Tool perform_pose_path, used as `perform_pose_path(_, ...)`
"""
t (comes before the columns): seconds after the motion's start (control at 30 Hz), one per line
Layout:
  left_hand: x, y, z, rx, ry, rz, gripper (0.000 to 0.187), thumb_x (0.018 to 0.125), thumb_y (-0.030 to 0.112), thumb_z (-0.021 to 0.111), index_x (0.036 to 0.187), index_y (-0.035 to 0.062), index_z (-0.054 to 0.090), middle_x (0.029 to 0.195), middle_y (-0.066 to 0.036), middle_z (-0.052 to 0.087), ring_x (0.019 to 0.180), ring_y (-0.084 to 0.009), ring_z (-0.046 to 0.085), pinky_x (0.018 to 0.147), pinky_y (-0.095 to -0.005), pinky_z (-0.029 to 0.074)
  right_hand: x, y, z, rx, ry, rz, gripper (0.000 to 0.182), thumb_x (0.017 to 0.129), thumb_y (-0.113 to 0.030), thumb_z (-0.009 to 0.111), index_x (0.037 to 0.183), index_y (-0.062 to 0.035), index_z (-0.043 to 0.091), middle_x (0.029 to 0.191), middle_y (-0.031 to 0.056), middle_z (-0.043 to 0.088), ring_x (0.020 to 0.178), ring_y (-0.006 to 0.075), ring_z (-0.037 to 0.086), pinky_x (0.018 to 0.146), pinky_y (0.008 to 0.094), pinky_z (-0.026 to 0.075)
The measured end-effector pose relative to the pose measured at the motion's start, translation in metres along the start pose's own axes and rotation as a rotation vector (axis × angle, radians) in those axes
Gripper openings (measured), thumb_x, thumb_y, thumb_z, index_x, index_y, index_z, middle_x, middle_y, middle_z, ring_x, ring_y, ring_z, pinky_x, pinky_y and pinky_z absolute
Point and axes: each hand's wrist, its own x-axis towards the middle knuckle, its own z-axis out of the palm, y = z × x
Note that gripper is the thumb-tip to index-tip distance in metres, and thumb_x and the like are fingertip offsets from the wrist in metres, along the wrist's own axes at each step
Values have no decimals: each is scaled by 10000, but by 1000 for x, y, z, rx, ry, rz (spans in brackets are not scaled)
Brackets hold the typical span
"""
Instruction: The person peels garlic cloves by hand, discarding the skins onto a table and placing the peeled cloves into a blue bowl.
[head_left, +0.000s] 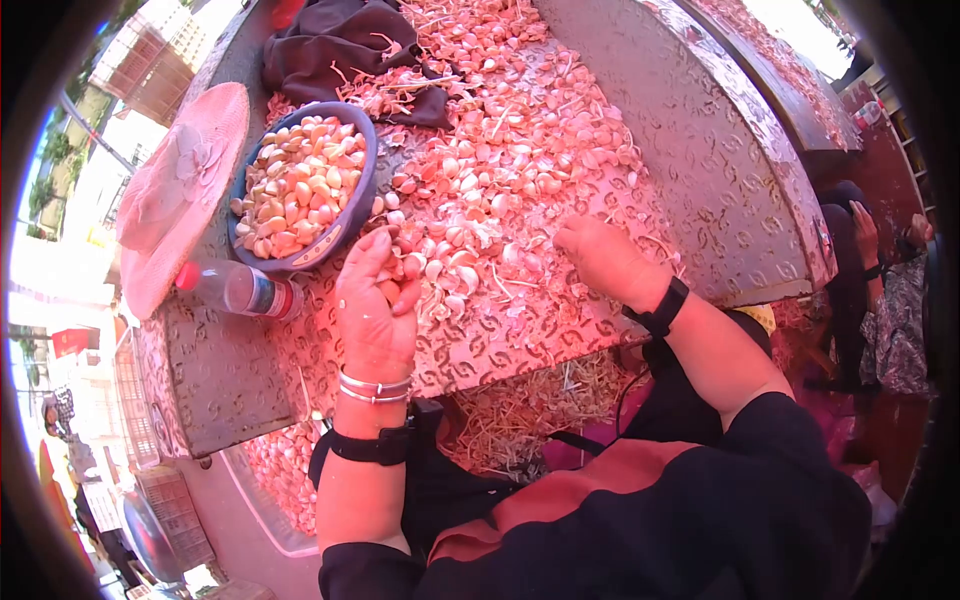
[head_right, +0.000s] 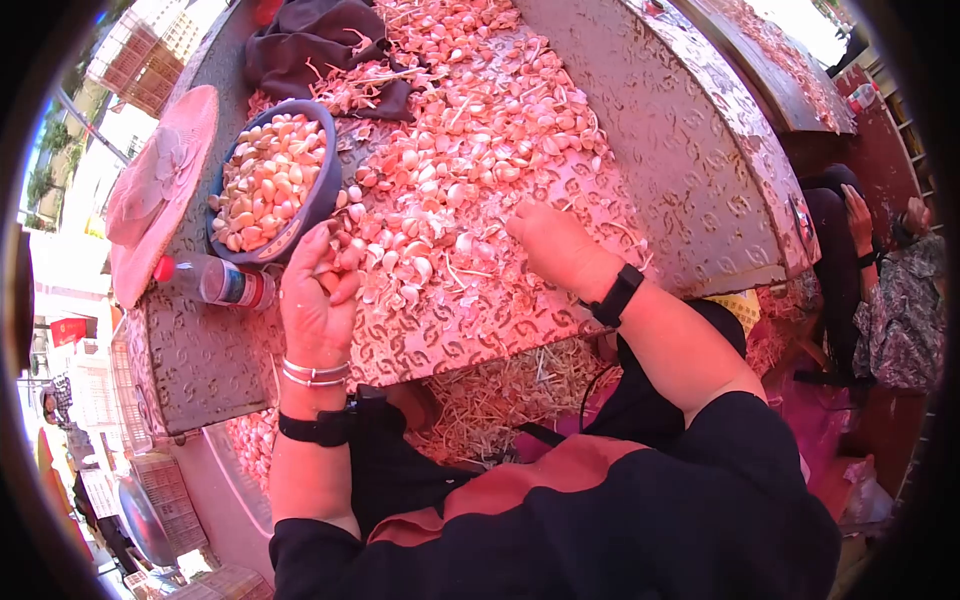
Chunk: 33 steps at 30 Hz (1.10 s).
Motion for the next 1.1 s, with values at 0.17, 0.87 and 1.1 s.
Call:
perform_pose_path(0.17, 72, 63, -5, 444, 271, 672, 102, 856, 77, 581, 942, 31, 554, 743, -21, 575, 571, -94, 547, 445, -185, 419, -2, 3, -3, -60, -13, 87, 139, 665, 66, 552, 789, 5, 535, 868, 161, 530, 846, 338, 567, 713, 398, 486)
perform_pose_path(0.87, -113, 130, -102, 704, 88, -15, 145, 814, 46, 547, 952, 5, 533, 799, -53, 542, 471, -33, 365, 360, -134, 233, 18, -13, -4, 773, -43, 351, 181, 774, -50, 661, 945, 5, 634, 822, 38, 645, 724, 102, 598, 699, 251, 497)
perform_pose_path(1.1, -190, 119, -249, 1397, 574, -301, 114, 754, 46, 584, 867, 29, 597, 680, -24, 564, 542, -83, 526, 468, -220, 402, 19, -42, -30, 1430, -277, 411, 184, 791, -90, 679, 953, -18, 631, 811, 54, 646, 699, 103, 618, 656, 224, 515)
